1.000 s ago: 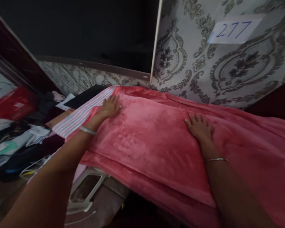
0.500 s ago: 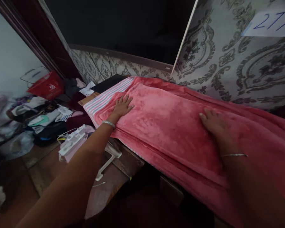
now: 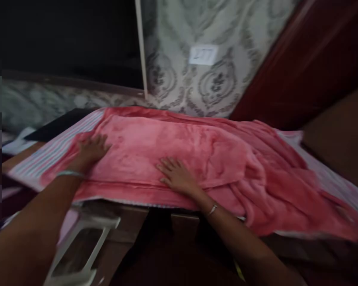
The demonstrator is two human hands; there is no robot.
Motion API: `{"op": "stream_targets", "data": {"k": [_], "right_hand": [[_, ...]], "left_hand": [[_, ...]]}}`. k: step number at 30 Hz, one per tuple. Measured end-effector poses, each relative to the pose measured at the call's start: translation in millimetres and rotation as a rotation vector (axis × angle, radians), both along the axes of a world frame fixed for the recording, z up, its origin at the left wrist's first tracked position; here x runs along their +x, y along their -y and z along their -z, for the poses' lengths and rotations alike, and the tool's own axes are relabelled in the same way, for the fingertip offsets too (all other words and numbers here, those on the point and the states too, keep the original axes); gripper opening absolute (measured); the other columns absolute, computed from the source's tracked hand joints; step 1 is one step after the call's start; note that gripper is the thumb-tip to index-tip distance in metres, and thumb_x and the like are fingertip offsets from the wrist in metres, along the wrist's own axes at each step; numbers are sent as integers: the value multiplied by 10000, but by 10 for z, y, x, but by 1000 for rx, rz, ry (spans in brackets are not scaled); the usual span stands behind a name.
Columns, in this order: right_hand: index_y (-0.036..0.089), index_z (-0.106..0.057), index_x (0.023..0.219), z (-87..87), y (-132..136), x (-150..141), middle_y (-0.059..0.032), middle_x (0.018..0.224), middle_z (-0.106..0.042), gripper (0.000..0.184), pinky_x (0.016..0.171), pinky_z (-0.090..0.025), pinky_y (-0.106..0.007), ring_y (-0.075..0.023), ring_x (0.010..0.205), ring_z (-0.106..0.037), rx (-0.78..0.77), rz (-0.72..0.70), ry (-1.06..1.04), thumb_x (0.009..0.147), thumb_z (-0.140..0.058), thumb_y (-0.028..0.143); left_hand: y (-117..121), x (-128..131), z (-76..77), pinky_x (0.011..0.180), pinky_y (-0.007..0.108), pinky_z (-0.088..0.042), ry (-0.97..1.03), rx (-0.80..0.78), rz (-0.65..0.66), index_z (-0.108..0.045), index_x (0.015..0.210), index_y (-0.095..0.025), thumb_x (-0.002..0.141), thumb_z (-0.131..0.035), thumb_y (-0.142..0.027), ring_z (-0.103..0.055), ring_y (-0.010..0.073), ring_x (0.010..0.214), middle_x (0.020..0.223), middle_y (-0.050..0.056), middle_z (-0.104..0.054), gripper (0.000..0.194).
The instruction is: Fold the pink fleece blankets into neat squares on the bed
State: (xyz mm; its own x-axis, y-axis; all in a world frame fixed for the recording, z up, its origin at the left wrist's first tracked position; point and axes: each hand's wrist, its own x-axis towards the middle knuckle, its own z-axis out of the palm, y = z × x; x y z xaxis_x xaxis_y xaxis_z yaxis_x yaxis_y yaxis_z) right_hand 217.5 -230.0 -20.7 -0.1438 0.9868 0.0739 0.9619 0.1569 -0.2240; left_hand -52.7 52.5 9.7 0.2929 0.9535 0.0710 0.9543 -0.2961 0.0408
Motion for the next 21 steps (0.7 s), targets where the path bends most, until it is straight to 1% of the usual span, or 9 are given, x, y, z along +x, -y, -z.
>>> {"op": "stream_targets", "data": {"k": [2, 3, 5, 7, 9, 11, 15, 18, 21], "right_hand": [[268, -368, 1568, -48, 5, 29, -30, 1658, -288, 580, 1245, -167, -536, -276, 1539, -211, 70, -2, -42, 1050, -393, 528], [269, -396, 1550, -57, 6, 33, -16, 1649, -312, 569, 1243, -179, -515, -266, 1530, -237, 124, 3, -69, 1052, -376, 541], [266, -469, 1502, -55, -5, 25, 6, 1614, -384, 545, 1235, -202, -506, -267, 1503, -304, 244, 25, -145, 1043, -383, 548], [274, -603, 1392, -43, -24, 15, 6, 1531, -508, 493, 1219, -280, -484, -281, 1444, -420, 339, 36, -255, 989, -511, 542], [302, -741, 1193, -45, -13, 34, -4, 1369, -659, 373, 1153, -414, -402, -269, 1324, -569, 399, 33, -398, 898, -666, 516], [328, -795, 1006, -72, 83, 116, -4, 1163, -760, 243, 1005, -523, -299, -216, 1140, -690, 414, 13, -554, 861, -718, 506], [340, -781, 1078, -181, 617, 587, -1, 1030, -783, 298, 763, -575, -264, -163, 898, -736, 434, 82, -795, 965, -554, 496], [298, -780, 1073, -247, 1220, 1190, -19, 1006, -782, 288, 802, -591, -340, -210, 900, -730, 715, 422, -804, 931, -582, 453], [219, -745, 1081, -211, 1856, 1834, -84, 1084, -760, 337, 923, -549, -433, -249, 1003, -699, 949, 725, -732, 934, -526, 428]], "left_hand": [[-39, 155, -105, 1128, 768, -153, 7, 42, 25, -467, 1476, -359, 944, -403, -471, -294, 459, 1481, 1628, 48, -394, 548], [-43, 274, -149, 1134, 744, -191, 0, 69, 27, -465, 1446, -431, 945, -367, -469, -314, 423, 1482, 1612, -6, -423, 511], [21, 595, -212, 1156, 657, -270, 18, 82, 139, -391, 1481, -447, 958, -311, -472, -321, 345, 1497, 1620, -9, -409, 530], [198, 982, -226, 1173, 595, -295, 46, 68, 321, -347, 1547, -290, 977, -275, -436, -285, 313, 1522, 1648, 94, -346, 593], [448, 1358, -179, 1189, 591, -267, 53, 69, 501, -336, 1561, -114, 1001, -237, -406, -230, 329, 1542, 1660, 194, -271, 639], [694, 1645, -79, 1190, 614, -245, 21, 88, 592, -355, 1556, -76, 1018, -224, -384, -220, 348, 1542, 1659, 211, -261, 633], [941, 1859, 136, 1161, 622, -281, -56, 179, 618, -444, 1525, -136, 1022, -238, -315, -314, 344, 1502, 1611, 178, -387, 573], [913, 1843, 199, 1139, 609, -315, -68, 214, 643, -458, 1515, -120, 1025, -217, -313, -345, 352, 1482, 1595, 175, -414, 580], [852, 1826, 203, 1128, 608, -323, -67, 242, 651, -460, 1508, -93, 1029, -182, -316, -357, 361, 1472, 1593, 183, -414, 597]]}}
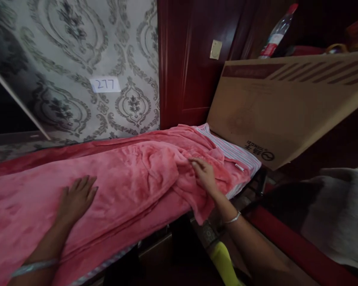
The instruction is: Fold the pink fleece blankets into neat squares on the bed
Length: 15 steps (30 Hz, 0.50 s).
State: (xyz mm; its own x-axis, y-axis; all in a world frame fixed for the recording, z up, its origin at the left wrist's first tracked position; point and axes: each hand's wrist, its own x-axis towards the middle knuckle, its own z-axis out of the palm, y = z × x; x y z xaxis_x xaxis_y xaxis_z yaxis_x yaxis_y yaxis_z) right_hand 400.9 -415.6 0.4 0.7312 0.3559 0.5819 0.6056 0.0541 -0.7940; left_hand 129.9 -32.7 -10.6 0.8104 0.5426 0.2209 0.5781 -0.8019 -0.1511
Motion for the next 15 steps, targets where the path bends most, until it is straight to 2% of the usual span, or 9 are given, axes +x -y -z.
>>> {"op": "stream_targets", "data": {"k": [1, 3, 5, 7, 10, 15], "right_hand": [[194, -731, 1096, 44, 200, 188, -111, 1115, -747, 359, 970, -518, -471, -267, 1052, -677, 21, 117, 0, 930, -510, 423], [161, -710, 1126, 176, 552, 491, -151, 1155, -726, 415, 995, -489, -517, -296, 1078, -652, -4, 467, 57, 892, -505, 435], [129, -700, 1142, 342, 804, 676, -191, 1195, -703, 469, 1032, -450, -559, -330, 1131, -619, -118, 636, 102, 861, -497, 445], [121, -706, 1122, 510, 931, 738, -203, 1166, -708, 478, 1015, -464, -554, -332, 1105, -627, -255, 619, 106, 874, -455, 443], [126, -736, 1060, 711, 910, 637, -207, 1139, -710, 463, 990, -492, -522, -325, 1074, -642, -366, 534, 114, 900, -427, 432], [144, -732, 1154, 842, 712, 239, -200, 1318, -628, 432, 1006, -477, -522, -324, 1179, -585, -477, 581, 251, 961, -406, 354]], "left_hand": [[-14, 2, 0, 1123, 607, -329, 2, 5, -1, -459, 1508, -93, 1031, -171, -323, -362, 361, 1469, 1594, 182, -413, 603], [-31, 11, 5, 1115, 601, -342, -2, 4, -6, -458, 1511, -103, 1034, -156, -341, -370, 356, 1465, 1596, 176, -413, 612], [-43, 22, 19, 1114, 599, -345, -1, 4, -5, -458, 1511, -109, 1034, -142, -352, -370, 350, 1466, 1596, 173, -414, 621], [-59, 30, 37, 1110, 603, -348, 11, 10, -4, -465, 1506, -104, 1032, -128, -356, -371, 349, 1464, 1589, 179, -422, 633], [-84, 35, 58, 1093, 604, -365, 32, 25, -2, -483, 1493, -98, 1026, -126, -365, -385, 361, 1452, 1578, 182, -438, 646], [-76, 37, 48, 1078, 604, -377, 29, 41, 9, -487, 1489, -86, 1021, -127, -358, -402, 370, 1439, 1573, 187, -443, 650]]}}
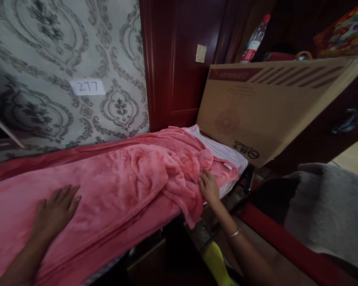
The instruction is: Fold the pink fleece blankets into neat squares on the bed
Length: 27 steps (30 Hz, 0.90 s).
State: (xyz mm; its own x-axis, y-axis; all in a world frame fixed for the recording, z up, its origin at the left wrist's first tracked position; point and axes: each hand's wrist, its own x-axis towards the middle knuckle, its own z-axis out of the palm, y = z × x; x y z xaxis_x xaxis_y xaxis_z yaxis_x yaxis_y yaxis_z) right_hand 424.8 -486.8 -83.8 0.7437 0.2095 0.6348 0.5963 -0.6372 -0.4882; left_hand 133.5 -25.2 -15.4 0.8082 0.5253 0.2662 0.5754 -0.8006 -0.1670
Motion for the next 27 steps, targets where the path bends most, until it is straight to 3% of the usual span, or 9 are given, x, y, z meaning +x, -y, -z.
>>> {"op": "stream_targets", "data": {"k": [4, 7, 12, 17, 19, 21, 24, 27], "right_hand": [[173, -720, 1178, -70, -28, -285, -159, 1232, -659, 371, 960, -502, -482, -293, 1100, -599, -38, -41, 39, 987, -430, 303], [188, -713, 1185, -233, -68, -480, -142, 1245, -651, 338, 948, -502, -472, -284, 1102, -588, -14, -135, 120, 972, -454, 224], [241, -663, 1306, -519, -401, -896, -110, 1303, -623, 445, 987, -479, -437, -251, 1182, -552, 14, -363, 145, 934, -465, 96], [251, -651, 1322, -467, -726, -1293, -67, 1182, -707, 432, 982, -468, -421, -233, 1132, -586, -192, -791, -1, 916, -578, 121], [252, -662, 1294, -409, -723, -1339, -61, 1150, -724, 399, 972, -474, -418, -228, 1115, -609, -137, -866, -30, 926, -566, 135], [254, -681, 1240, -381, -646, -1291, -63, 1129, -729, 335, 951, -497, -399, -218, 1082, -634, 73, -804, -66, 956, -524, 171], [254, -710, 1077, -395, -470, -1061, -59, 1039, -731, 232, 898, -532, -380, -218, 996, -663, 408, -506, -177, 983, -498, 272], [230, -680, 1030, -411, -341, -750, -72, 987, -719, 229, 792, -562, -368, -228, 896, -675, 573, -295, -311, 947, -519, 371]], "left_hand": [[37, -7, -19, 1075, 587, -382, -5, 20, -4, -480, 1493, -79, 1026, -113, -348, -396, 368, 1445, 1568, 185, -450, 652], [31, -13, -10, 1077, 586, -380, -7, 21, 1, -493, 1485, -83, 1028, -116, -347, -411, 367, 1434, 1565, 185, -455, 649], [-6, -8, 26, 1083, 592, -373, 13, 13, 8, -477, 1496, -84, 1028, -124, -359, -404, 372, 1437, 1573, 185, -444, 647], [12, 3, 6, 1109, 592, -352, -17, -8, -9, -469, 1502, -96, 1028, -134, -354, -385, 358, 1455, 1581, 176, -437, 635], [21, 3, -10, 1115, 595, -346, -24, -26, -14, -467, 1503, -96, 1027, -149, -353, -383, 360, 1456, 1585, 176, -430, 628], [24, 2, -22, 1118, 596, -343, -23, -41, -11, -467, 1502, -89, 1026, -157, -349, -381, 363, 1457, 1586, 181, -426, 625], [25, 1, -26, 1118, 598, -343, -14, -53, -5, -468, 1503, -96, 1023, -176, -347, -386, 361, 1455, 1582, 182, -432, 615], [42, 6, -34, 1121, 602, -338, 5, -58, -3, -474, 1500, -101, 1022, -196, -335, -383, 363, 1455, 1582, 183, -431, 600]]}}
